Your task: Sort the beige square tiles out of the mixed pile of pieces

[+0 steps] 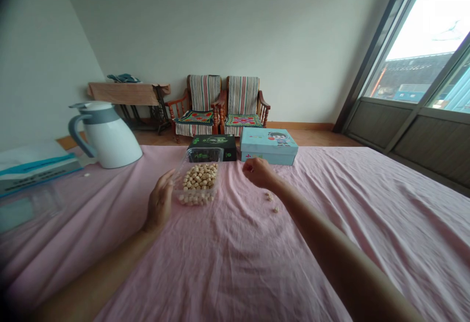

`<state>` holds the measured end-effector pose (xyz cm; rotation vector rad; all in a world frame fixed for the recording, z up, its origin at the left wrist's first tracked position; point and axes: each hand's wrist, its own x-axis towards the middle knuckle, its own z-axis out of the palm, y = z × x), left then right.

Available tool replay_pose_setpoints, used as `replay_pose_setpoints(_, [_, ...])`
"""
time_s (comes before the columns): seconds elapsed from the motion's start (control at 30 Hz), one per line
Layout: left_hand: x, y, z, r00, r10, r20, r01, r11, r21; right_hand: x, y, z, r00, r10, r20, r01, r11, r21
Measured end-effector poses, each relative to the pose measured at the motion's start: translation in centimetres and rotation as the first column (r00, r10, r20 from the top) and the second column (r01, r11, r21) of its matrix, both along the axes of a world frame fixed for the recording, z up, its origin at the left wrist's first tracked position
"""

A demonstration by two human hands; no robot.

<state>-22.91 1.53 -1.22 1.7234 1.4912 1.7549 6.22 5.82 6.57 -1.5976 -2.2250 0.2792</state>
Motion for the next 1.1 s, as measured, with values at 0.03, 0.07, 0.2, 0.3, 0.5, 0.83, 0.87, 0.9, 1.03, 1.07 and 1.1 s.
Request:
replay_pose_setpoints(0.03, [0.0,0.1,-0.1,1.000,-0.009,0.012,0.009,1.000,0.000,1.0,-0.2,-0.8,0.995,-0.037,0.088,0.041,0.998,-0.044])
replay_pose_setpoints(0.07, [0.0,0.2,-0.2,1.000,-0.015,0.020,0.015,1.000,0.002,1.9,-0.4,-1.6,0.987,-0.063,0.145,0.075,0.994,-0.077])
replay_pose_setpoints(0.2, [0.1,0.2,-0.3,0.999,-0.026,0.035,0.026,1.000,0.000,4.3,-1.1,-4.3,0.975,-0.094,0.201,0.124,0.982,-0.139])
replay_pose_setpoints(0.3, [0.3,0.0,-0.1,0.998,-0.030,0.049,0.030,0.999,-0.010,4.5,-1.1,-4.6,0.979,-0.094,0.182,0.124,0.978,-0.165])
replay_pose_setpoints(0.5, [0.2,-0.2,0.2,1.000,-0.016,0.015,0.016,1.000,-0.006,0.8,-0.3,-1.7,0.999,0.027,-0.028,-0.030,0.994,-0.107])
replay_pose_setpoints(0.83, [0.0,-0.4,0.4,1.000,-0.005,-0.024,0.005,1.000,-0.025,-3.2,0.3,1.6,0.775,0.102,-0.624,-0.115,0.993,0.019])
replay_pose_setpoints(0.87, [0.0,-0.4,0.4,1.000,-0.003,-0.023,0.002,1.000,-0.022,-2.4,0.3,1.1,0.872,0.054,-0.486,-0.057,0.998,0.009])
replay_pose_setpoints(0.9, [0.0,-0.3,0.4,1.000,0.000,-0.022,0.000,1.000,-0.021,-1.5,0.2,0.5,0.945,0.006,-0.327,-0.005,1.000,0.004])
replay_pose_setpoints(1.03, [0.0,-0.2,0.3,1.000,-0.020,0.005,0.020,1.000,-0.015,2.3,-0.6,-1.7,0.996,-0.056,0.075,0.060,0.996,-0.059])
replay_pose_setpoints(1.07, [0.1,-0.2,0.3,1.000,-0.028,0.011,0.028,1.000,-0.013,3.1,-1.0,-2.1,0.994,-0.048,0.097,0.057,0.994,-0.090])
replay_pose_setpoints(1.1, [0.1,-0.2,0.2,0.999,-0.032,0.015,0.032,0.999,-0.013,3.7,-1.3,-2.5,0.992,-0.040,0.123,0.055,0.992,-0.118])
